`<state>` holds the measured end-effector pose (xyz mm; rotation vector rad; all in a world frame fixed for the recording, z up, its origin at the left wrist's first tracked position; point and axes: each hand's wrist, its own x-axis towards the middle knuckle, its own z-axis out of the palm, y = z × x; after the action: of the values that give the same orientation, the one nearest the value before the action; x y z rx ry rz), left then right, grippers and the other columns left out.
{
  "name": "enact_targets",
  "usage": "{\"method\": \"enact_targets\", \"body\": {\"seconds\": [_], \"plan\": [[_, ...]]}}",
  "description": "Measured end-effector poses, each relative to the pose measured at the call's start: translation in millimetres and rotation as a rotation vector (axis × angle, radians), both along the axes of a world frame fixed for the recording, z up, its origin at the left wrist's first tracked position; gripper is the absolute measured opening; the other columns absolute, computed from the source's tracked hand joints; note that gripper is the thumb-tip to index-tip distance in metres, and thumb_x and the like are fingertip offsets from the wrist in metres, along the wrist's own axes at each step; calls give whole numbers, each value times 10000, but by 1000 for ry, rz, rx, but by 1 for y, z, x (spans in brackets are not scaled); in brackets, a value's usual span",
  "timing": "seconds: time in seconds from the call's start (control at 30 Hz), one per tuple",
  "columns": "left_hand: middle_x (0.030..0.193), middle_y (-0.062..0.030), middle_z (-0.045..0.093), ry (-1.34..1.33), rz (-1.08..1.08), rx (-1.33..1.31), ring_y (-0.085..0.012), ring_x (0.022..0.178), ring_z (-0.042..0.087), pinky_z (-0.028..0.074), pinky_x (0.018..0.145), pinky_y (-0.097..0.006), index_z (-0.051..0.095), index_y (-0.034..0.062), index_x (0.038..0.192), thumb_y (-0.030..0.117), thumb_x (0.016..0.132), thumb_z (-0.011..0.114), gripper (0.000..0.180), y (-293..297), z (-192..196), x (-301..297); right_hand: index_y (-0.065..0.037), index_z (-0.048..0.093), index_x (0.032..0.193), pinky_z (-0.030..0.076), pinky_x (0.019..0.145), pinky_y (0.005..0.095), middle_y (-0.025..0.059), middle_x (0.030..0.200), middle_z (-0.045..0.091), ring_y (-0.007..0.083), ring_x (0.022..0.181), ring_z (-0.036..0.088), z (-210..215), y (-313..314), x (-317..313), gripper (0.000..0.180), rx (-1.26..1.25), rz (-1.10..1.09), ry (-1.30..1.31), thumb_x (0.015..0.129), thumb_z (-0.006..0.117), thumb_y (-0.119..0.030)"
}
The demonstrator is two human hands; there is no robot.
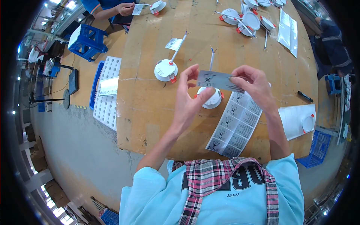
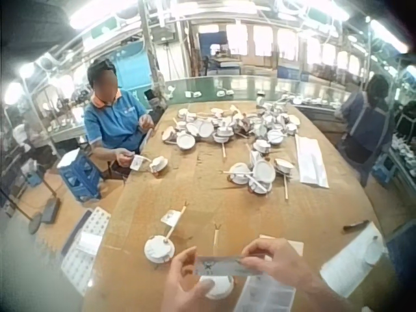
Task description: Peeling labels from a sheet and applying them to the back of circular LED lighting components.
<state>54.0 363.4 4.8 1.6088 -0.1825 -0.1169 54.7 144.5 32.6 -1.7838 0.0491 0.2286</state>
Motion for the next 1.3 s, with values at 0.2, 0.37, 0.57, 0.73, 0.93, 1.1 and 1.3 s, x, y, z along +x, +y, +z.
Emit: {"method": "enact_targets", "body": {"seconds": [0.2,0.37,0.57,0.73,0.93,1.1,1.3], "plan": [[762,4,649,227,-47,-141,-40,668,564,439,601,-195,647,5,970,144,849,729,202,-9,1,16,46,636,931,489,728,273,63,801,644,125,778,602,7,9,6,163,-82,91,-88,842,652,-89],[820,-5,670,218,-81,-120,-68,770,601,459,756,-240,668,37,905,152,868,713,129,-3,-3,26,51,659,977,508,754,306,97,820,667,164,798,635,6,10,10,211,-171,49,-122,832,658,-102],[788,-23,666,152,-10,-144,-54,733,578,442,685,-221,679,18,893,185,849,730,179,-6,-13,43,51,688,987,513,718,304,112,818,690,165,772,646,-2,10,26,235,-206,51,-121,836,659,-126],[818,-36,681,220,-5,-201,-68,766,590,445,754,-249,684,13,907,198,845,731,201,-6,-25,52,49,690,996,510,714,292,108,811,689,154,767,642,-10,10,35,238,-156,49,-79,851,659,-137],[851,-49,693,294,-12,-218,-80,792,602,451,776,-255,691,6,937,197,842,734,218,-5,-34,57,45,680,1034,504,718,284,103,839,685,146,780,631,-23,11,37,256,-118,42,-79,867,651,-147],[857,-49,694,263,-10,-247,-85,794,605,465,778,-263,694,4,953,194,851,727,218,-7,-34,59,40,677,1048,501,716,281,94,835,677,147,781,628,-26,9,38,251,-77,35,-74,879,632,-139],[853,-45,693,248,5,-227,-78,786,601,462,769,-251,696,7,946,193,852,726,211,-8,-35,57,35,676,1060,501,718,279,99,853,685,141,784,626,-28,10,38,244,-100,45,-102,879,622,-119]]}}
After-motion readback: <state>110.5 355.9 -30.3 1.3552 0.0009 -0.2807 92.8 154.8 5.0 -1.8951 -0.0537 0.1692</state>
